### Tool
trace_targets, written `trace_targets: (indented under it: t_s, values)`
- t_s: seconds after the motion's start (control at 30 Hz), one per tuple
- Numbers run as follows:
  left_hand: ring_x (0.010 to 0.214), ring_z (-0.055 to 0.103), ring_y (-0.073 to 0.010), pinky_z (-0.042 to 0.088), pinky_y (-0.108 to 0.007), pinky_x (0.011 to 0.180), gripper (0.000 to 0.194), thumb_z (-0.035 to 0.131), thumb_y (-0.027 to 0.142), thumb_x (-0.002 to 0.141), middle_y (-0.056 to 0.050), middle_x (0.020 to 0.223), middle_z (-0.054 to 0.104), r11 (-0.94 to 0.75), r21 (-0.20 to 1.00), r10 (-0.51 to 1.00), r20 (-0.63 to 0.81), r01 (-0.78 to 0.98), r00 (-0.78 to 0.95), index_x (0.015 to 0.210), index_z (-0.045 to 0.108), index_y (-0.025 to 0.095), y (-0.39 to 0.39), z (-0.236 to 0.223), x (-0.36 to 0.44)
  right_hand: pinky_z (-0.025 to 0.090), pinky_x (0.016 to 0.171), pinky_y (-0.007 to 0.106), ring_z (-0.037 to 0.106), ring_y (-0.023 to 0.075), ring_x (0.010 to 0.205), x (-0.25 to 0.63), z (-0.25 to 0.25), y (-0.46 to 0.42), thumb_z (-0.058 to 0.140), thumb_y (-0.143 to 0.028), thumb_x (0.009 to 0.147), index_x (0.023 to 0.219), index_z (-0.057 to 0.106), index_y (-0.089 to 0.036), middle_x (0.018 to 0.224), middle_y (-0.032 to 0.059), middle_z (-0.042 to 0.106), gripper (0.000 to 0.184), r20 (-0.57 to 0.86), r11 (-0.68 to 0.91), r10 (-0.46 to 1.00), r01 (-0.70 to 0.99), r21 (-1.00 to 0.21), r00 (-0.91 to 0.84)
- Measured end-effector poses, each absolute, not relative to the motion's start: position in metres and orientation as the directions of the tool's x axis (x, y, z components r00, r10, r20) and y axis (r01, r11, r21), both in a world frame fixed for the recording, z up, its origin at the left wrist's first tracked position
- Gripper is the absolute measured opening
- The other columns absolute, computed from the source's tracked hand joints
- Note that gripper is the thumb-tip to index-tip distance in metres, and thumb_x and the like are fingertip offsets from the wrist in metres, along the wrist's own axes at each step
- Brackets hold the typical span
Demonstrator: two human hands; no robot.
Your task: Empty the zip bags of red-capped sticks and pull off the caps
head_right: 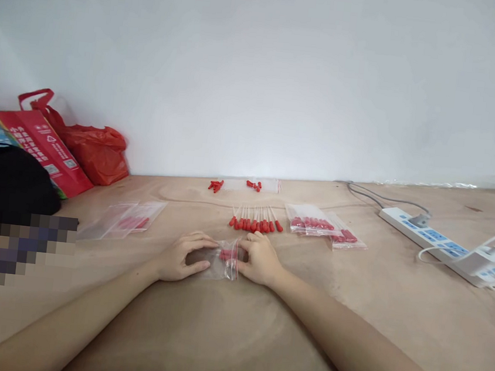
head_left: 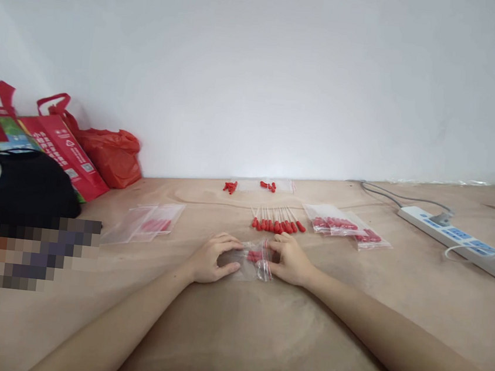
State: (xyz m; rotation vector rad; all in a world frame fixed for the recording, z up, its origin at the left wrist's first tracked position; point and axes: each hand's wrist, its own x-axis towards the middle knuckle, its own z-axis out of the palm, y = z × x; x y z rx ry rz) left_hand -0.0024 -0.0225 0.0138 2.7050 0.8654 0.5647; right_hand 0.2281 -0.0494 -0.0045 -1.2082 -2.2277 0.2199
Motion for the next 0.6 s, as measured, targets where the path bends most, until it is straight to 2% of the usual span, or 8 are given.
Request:
trace_targets:
  t_s: [0.1, 0.17, 0.37, 0.47, 0.6]
  values:
    - [0.115, 0.045, -0.0221, 0.034, -0.04, 0.098, 0.042, 0.052, 0.034, 0.079, -0.006, 0.122, 0.053, -0.776, 0.361, 0.609, 0.213, 0.517, 0.764, 0.119, 0.049, 0.023, -0.0234, 0.0134, -0.0019, 0.035, 0.062, 0.027, 0.042, 0.0143, 0.066, 0.2253, -0.0056, -0.0482, 0.065, -0.045, 0.066, 0.066, 0.059, -0.017, 0.067, 0.0018, 0.048, 0.029, 0.374, 0.555, 0.823, 0.745, -0.371, -0.427]
    - [0.122, 0.038, -0.0229, 0.028, -0.044, 0.102, 0.046, 0.05, 0.037, 0.081, -0.006, 0.13, 0.046, -0.758, 0.35, 0.626, 0.154, 0.55, 0.764, 0.125, 0.044, 0.024, -0.0243, 0.0142, -0.0016, 0.035, 0.063, 0.027, 0.043, 0.0142, 0.068, 0.2256, -0.0057, -0.0489, 0.068, -0.041, 0.064, 0.066, 0.057, -0.017, 0.069, 0.0014, 0.048, 0.026, 0.377, 0.566, 0.818, 0.724, -0.394, -0.434]
    - [0.129, 0.027, -0.0224, 0.017, -0.047, 0.106, 0.051, 0.043, 0.044, 0.084, -0.006, 0.138, 0.035, -0.739, 0.304, 0.642, 0.045, 0.602, 0.765, 0.131, 0.036, 0.024, -0.0254, 0.0165, -0.0009, 0.036, 0.06, 0.024, 0.045, 0.0118, 0.064, 0.2275, 0.0011, -0.0561, 0.067, -0.022, 0.061, 0.069, 0.052, -0.017, 0.067, -0.0009, 0.05, 0.018, 0.364, 0.498, 0.867, 0.607, -0.619, -0.341]
    - [0.129, 0.027, -0.0221, 0.017, -0.047, 0.106, 0.052, 0.043, 0.045, 0.084, -0.005, 0.138, 0.035, -0.739, 0.299, 0.643, 0.047, 0.603, 0.765, 0.131, 0.035, 0.024, -0.0245, 0.0154, -0.0013, 0.035, 0.054, 0.022, 0.043, 0.0094, 0.058, 0.2256, 0.0014, -0.0581, 0.067, -0.021, 0.061, 0.07, 0.05, -0.017, 0.065, -0.0025, 0.05, 0.019, 0.297, 0.452, 0.886, 0.519, -0.726, -0.356]
    - [0.129, 0.028, -0.0223, 0.018, -0.046, 0.106, 0.051, 0.043, 0.045, 0.084, -0.005, 0.137, 0.036, -0.749, 0.302, 0.631, 0.053, 0.59, 0.774, 0.13, 0.036, 0.025, -0.0234, 0.0145, -0.0016, 0.033, 0.05, 0.02, 0.041, 0.0078, 0.054, 0.2227, -0.0049, -0.0575, 0.067, -0.022, 0.061, 0.067, 0.05, -0.018, 0.059, -0.0046, 0.049, 0.019, 0.23, 0.386, 0.902, 0.443, -0.81, -0.365]
